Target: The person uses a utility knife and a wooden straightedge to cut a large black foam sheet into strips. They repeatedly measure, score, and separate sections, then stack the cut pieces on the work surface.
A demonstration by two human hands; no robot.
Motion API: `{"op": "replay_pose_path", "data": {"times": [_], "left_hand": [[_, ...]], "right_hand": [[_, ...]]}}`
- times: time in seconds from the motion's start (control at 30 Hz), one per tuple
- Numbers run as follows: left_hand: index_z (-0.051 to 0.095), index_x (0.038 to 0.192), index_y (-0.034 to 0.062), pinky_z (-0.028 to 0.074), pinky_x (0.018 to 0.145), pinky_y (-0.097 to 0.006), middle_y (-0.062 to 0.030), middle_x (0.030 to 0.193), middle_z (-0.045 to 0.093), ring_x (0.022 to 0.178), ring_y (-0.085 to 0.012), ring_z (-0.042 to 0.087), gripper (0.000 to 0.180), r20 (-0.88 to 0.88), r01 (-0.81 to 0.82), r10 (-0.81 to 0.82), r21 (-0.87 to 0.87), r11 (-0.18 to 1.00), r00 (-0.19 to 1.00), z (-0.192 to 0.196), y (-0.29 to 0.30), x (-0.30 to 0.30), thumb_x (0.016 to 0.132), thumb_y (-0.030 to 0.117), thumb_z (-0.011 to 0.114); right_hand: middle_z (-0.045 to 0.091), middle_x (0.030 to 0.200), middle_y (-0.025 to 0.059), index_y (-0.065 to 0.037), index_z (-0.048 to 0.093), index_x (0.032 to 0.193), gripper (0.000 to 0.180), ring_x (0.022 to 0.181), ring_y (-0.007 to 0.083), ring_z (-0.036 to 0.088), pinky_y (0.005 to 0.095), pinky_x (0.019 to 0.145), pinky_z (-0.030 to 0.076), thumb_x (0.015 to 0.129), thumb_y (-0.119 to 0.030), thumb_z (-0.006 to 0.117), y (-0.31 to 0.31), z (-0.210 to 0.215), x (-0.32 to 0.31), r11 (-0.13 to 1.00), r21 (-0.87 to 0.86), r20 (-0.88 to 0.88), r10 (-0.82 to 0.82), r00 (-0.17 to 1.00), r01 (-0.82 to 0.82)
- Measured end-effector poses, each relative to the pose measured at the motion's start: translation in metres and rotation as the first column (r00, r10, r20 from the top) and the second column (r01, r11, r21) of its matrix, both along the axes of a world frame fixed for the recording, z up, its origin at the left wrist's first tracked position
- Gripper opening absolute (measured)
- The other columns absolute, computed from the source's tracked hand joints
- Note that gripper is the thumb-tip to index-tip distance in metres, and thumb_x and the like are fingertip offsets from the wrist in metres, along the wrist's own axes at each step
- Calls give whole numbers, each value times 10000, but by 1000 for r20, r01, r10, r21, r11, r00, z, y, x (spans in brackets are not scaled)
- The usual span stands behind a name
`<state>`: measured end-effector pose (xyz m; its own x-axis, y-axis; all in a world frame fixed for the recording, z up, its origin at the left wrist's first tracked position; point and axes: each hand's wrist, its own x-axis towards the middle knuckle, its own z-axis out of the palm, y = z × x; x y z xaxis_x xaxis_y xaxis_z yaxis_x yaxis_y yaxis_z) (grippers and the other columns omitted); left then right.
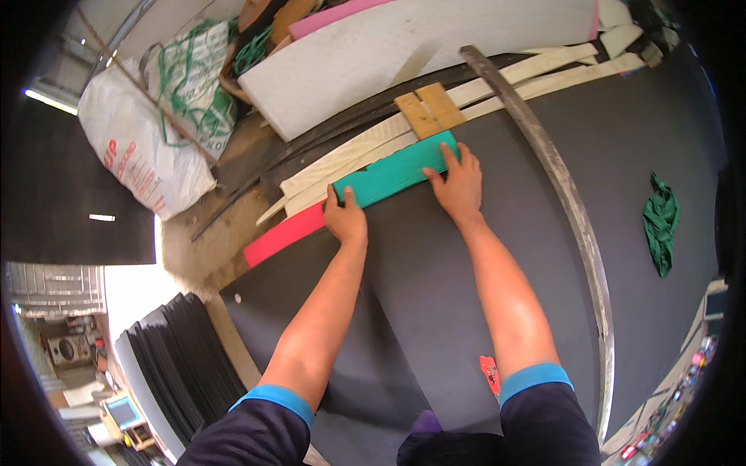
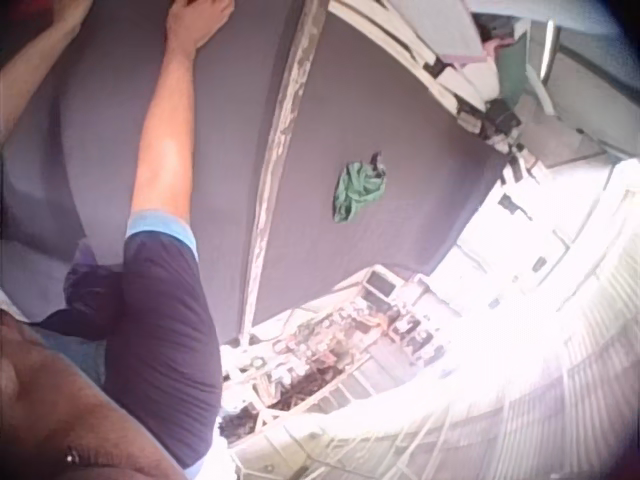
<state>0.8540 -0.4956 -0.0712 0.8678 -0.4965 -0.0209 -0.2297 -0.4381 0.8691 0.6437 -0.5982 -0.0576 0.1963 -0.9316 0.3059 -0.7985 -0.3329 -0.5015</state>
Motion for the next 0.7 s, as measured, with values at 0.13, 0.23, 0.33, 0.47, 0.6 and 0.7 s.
{"op": "replay_pose_path", "data": {"times": [0.13,0.23,0.33,0.47,0.6,0.7], "left_hand": [[471,1535,-79,409,1171,-399,-264,1518,569,1414,-335,553,654,-76,21,-20,14,1000,997,11,4,-6,1008,219,717],[465,1544,-73,430,1148,-396,-269,1488,590,1383,-340,574,673,-153,21,-19,14,1000,988,19,7,0,997,210,737],[469,1543,-70,450,1118,-387,-260,1461,613,1332,-327,605,669,-181,43,-49,-36,998,982,18,9,4,997,204,740],[481,1536,-70,465,1086,-372,-230,1415,653,1268,-289,634,649,-128,46,-48,-21,999,991,20,6,0,999,187,739],[490,1529,-71,463,1082,-366,-218,1400,670,1257,-271,638,632,-149,21,-23,-14,1000,989,32,5,-3,1002,175,736],[494,1529,-67,464,1078,-369,-221,1397,671,1246,-270,641,627,-141,19,-19,0,1000,990,39,2,-6,1002,171,735]], "right_hand": [[522,1518,221,-127,623,1452,669,1382,417,478,517,1145,420,903,-472,789,-2,-8,-11,997,-81,2,-14,1000,14],[525,1529,210,-126,627,1451,678,1386,402,482,515,1154,411,902,-493,781,3,-5,-4,998,-70,-10,9,1000,-10],[518,1537,199,-121,630,1453,681,1381,377,489,514,1162,397,909,-510,760,5,-4,-2,996,-74,-36,46,998,-49],[522,1535,188,-135,617,1464,689,1373,370,496,512,1159,396,911,-523,752,4,-4,-4,995,-96,-79,7,997,-15],[535,1521,176,-153,603,1477,695,1374,363,498,504,1165,387,925,-559,717,4,-2,-3,996,-82,-92,11,996,-19],[545,1502,175,-161,601,1480,690,1373,355,500,503,1170,381,942,-584,681,4,-2,-2,996,-88,-91,-2,996,-6]]}}
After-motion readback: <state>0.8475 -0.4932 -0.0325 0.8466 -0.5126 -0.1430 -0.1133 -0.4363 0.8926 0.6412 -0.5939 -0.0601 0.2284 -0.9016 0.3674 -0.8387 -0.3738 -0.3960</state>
